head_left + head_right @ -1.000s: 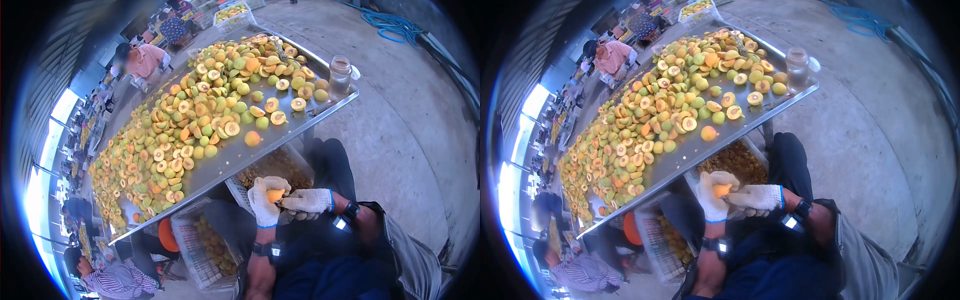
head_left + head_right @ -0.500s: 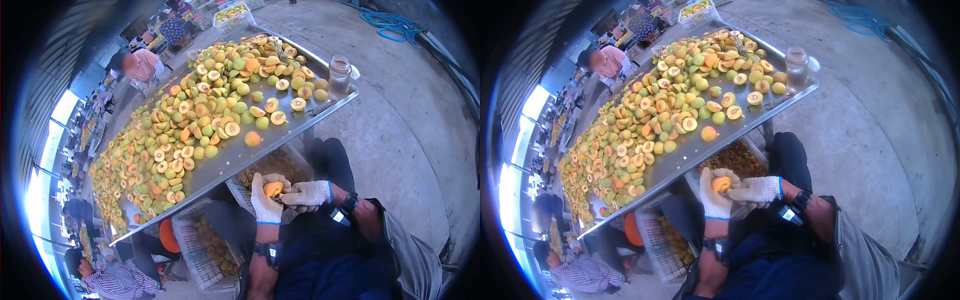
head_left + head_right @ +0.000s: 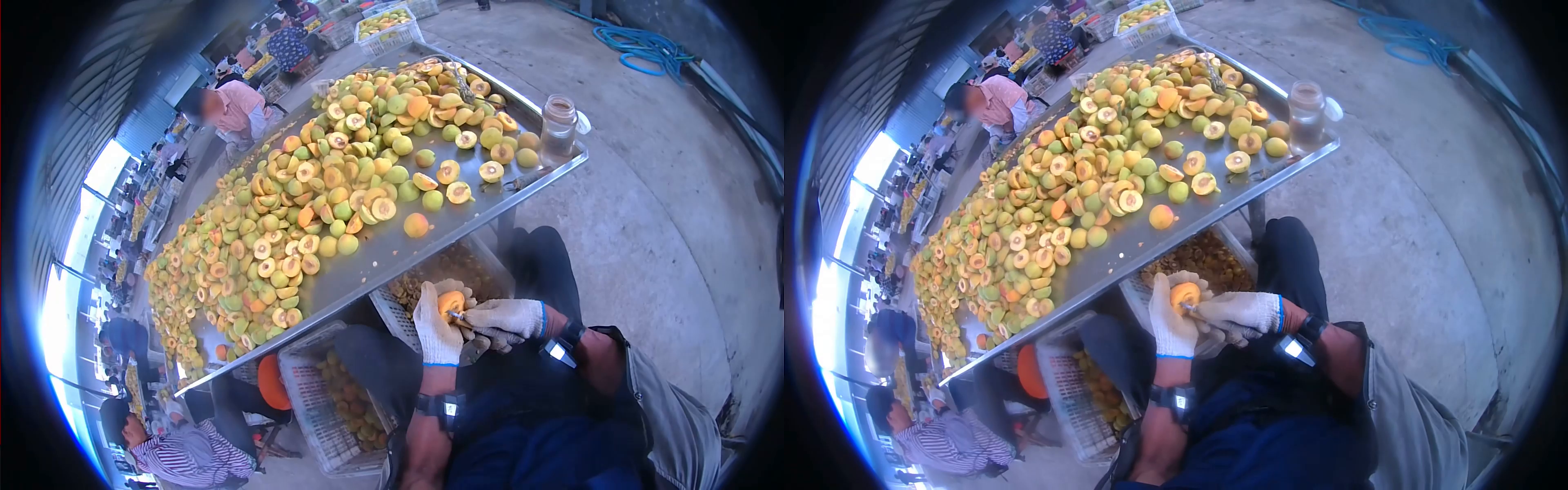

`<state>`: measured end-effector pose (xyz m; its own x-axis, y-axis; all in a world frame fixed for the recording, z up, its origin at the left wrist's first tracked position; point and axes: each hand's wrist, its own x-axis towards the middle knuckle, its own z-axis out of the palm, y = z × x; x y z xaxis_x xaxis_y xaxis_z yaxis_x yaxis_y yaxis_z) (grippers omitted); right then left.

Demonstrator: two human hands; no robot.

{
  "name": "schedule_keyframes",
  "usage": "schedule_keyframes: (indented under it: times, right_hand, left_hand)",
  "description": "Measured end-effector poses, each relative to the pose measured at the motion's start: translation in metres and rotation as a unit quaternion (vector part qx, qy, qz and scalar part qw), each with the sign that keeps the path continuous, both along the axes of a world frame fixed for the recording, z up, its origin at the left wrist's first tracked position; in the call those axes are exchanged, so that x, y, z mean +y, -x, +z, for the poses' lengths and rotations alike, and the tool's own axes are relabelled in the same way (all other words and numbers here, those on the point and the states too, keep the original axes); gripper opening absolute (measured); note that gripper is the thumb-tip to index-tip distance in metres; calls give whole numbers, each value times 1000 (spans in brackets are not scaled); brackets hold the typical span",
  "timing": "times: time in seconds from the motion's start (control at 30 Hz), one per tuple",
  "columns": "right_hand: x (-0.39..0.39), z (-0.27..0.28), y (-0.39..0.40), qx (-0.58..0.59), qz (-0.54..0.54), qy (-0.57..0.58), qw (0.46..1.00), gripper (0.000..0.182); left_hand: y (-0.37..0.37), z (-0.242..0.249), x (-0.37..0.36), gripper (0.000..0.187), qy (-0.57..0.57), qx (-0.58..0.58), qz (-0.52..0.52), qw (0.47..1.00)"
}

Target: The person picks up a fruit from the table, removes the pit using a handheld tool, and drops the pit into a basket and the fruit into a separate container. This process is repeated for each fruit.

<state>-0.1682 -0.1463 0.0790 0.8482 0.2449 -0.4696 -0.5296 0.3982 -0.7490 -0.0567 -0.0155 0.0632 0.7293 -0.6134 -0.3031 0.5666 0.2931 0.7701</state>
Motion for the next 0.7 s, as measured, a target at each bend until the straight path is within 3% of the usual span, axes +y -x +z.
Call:
schedule_keyframes:
  times: [0.17,0.27,0.33,0.7]
  right_hand:
    - [8,-10,-2,-9,12,119,993,51]
    - [14,-5,-2,-38,-4,202,979,50]
    - [16,-4,-2,-112,-15,325,939,48]
    - [24,-25,-8,-118,-54,458,879,48]
  left_hand:
    - [5,7,-4,45,-14,73,84,994]
    - [5,10,-7,38,-56,50,109,991]
    - [5,10,-10,37,-67,44,125,989]
    - [-8,-25,-19,37,-142,3,156,977]
